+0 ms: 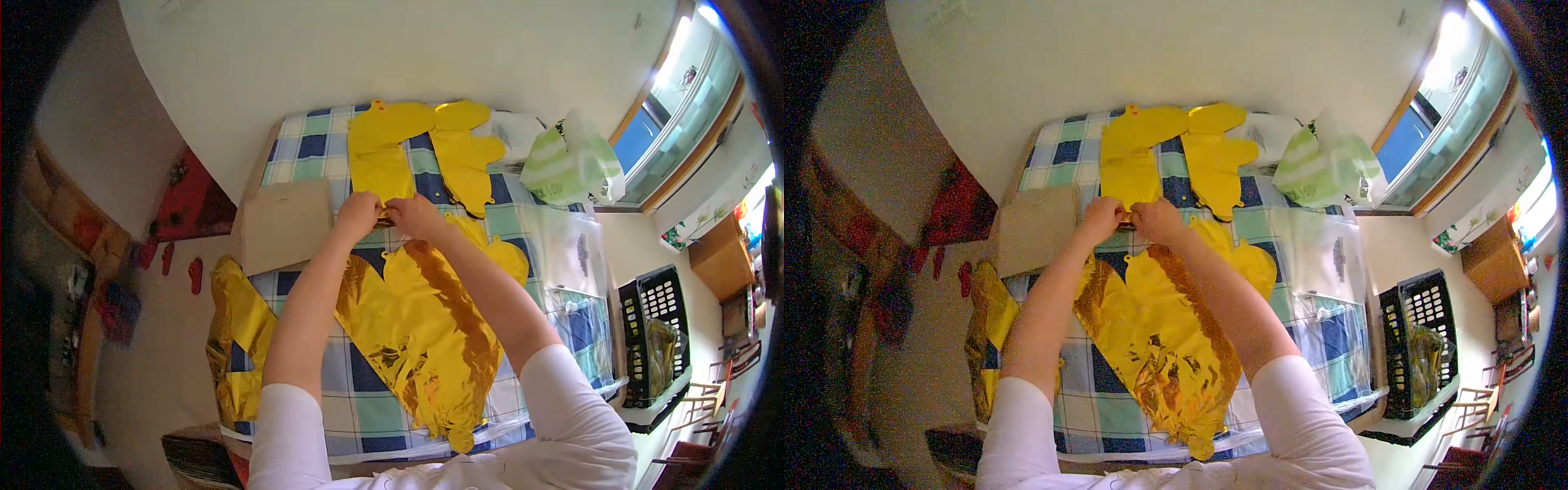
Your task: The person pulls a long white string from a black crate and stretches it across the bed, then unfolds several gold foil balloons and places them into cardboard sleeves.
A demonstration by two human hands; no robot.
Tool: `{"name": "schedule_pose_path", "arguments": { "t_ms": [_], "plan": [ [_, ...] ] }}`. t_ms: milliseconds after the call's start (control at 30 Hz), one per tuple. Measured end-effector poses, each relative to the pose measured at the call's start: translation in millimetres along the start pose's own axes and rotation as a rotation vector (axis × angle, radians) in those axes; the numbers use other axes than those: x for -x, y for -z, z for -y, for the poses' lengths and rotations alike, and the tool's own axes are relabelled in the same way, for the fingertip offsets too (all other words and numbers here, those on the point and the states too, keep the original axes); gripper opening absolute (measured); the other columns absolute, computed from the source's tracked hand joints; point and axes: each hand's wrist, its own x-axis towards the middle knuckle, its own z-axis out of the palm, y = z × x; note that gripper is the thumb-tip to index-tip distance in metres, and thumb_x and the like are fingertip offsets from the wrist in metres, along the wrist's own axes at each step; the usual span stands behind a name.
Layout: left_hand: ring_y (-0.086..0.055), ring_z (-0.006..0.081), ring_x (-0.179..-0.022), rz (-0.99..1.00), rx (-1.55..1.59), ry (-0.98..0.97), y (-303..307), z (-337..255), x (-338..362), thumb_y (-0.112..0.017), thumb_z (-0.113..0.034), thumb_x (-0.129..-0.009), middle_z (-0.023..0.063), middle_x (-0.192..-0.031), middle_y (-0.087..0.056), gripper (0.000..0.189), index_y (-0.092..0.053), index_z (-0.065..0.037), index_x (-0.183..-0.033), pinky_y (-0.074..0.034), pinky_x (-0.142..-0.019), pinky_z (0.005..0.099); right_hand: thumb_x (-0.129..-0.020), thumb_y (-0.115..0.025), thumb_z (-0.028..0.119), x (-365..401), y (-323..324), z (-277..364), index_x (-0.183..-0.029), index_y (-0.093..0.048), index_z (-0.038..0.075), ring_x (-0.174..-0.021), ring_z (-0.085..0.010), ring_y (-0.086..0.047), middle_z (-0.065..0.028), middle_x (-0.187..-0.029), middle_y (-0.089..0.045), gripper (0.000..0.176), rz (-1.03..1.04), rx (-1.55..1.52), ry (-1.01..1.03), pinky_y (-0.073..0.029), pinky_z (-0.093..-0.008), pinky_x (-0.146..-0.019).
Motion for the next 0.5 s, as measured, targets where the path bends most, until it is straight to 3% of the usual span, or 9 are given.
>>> {"name": "schedule_pose_path", "arguments": {
  "t_ms": [33, 167, 233, 333, 367, 433, 500],
  "plan": [
    [-0.06, 0.0369, -0.079, -0.042, 0.02, -0.007, 0.9, -0.9, 0.2, -0.058, -0.01, -0.08, 0.0185, -0.081, -0.062, 0.009, -0.062, -0.002, -0.082, -0.048, -0.069, 0.0465, -0.085, -0.052, 0.02, -2.3, 0.1, -0.9, -0.099, -0.065, 0.009, -0.071, -0.0382, -0.06, -0.0175, -0.078, -0.065, 0.022, 0.025, 0.007, 0.011, -0.049, -0.0463, -0.07],
    [-0.057, 0.035, -0.083, -0.22, 0.147, 0.056, 2.4, -15.7, -1.5, -0.057, -0.007, -0.082, 0.0172, -0.085, -0.06, 0.006, -0.058, -0.002, -0.078, -0.048, -0.071, 0.0428, -0.085, -0.053, 0.022, -9.7, -8.0, -2.4, -0.095, -0.066, 0.007, -0.068, -0.039, -0.059, -0.019, -0.077, -0.064, 0.022, -0.051, 0.028, -0.26, -0.049, -0.0465, -0.066],
    [-0.055, 0.0323, -0.091, -0.263, -0.038, 0.031, 8.0, -27.6, 7.0, -0.057, -0.008, -0.083, 0.0151, -0.092, -0.059, 0.007, -0.059, -0.003, -0.078, -0.046, -0.076, 0.0408, -0.084, -0.054, 0.021, -14.6, -6.2, 0.1, -0.092, -0.066, 0.005, -0.069, -0.0394, -0.06, -0.0196, -0.076, -0.063, 0.021, -0.127, -0.024, -0.403, -0.049, -0.0466, -0.065],
    [-0.051, 0.0288, -0.101, -0.312, -0.309, -0.062, 5.5, -26.6, 17.0, -0.058, -0.01, -0.083, 0.0121, -0.102, -0.057, 0.007, -0.062, -0.004, -0.083, -0.043, -0.084, 0.0412, -0.086, -0.053, 0.022, -17.0, -20.7, -17.5, -0.089, -0.066, 0.005, -0.074, -0.041, -0.06, -0.0204, -0.077, -0.063, 0.022, -0.319, -0.207, -0.452, -0.049, -0.0459, -0.065],
    [-0.05, 0.0277, -0.105, -0.326, -0.398, -0.105, 2.3, -24.2, 18.0, -0.058, -0.01, -0.084, 0.0111, -0.105, -0.057, 0.008, -0.064, -0.005, -0.085, -0.041, -0.087, 0.0419, -0.087, -0.052, 0.023, -19.4, -15.7, -18.7, -0.089, -0.066, 0.004, -0.076, -0.0411, -0.061, -0.0209, -0.079, -0.064, 0.023, -0.27, -0.279, -0.535, -0.048, -0.046, -0.067],
    [-0.049, 0.0263, -0.106, -0.257, -0.476, -0.122, -4.2, -17.9, 21.9, -0.058, -0.012, -0.084, 0.0097, -0.106, -0.057, 0.012, -0.066, -0.004, -0.088, -0.039, -0.09, 0.0441, -0.089, -0.05, 0.025, -22.0, -6.8, -21.1, -0.09, -0.066, 0.004, -0.08, -0.0414, -0.061, -0.022, -0.083, -0.064, 0.026, -0.167, -0.423, -0.703, -0.048, -0.0461, -0.069],
    [-0.048, 0.0263, -0.107, -0.168, -0.408, -0.124, 5.6, -27.2, 27.5, -0.059, -0.014, -0.083, 0.0097, -0.107, -0.057, 0.014, -0.068, -0.004, -0.088, -0.037, -0.093, 0.0464, -0.09, -0.049, 0.027, -20.1, -3.9, -20.9, -0.093, -0.066, 0.003, -0.082, -0.0403, -0.061, -0.0224, -0.087, -0.064, 0.029, -0.197, -0.438, -0.704, -0.048, -0.0458, -0.072]
  ]
}}
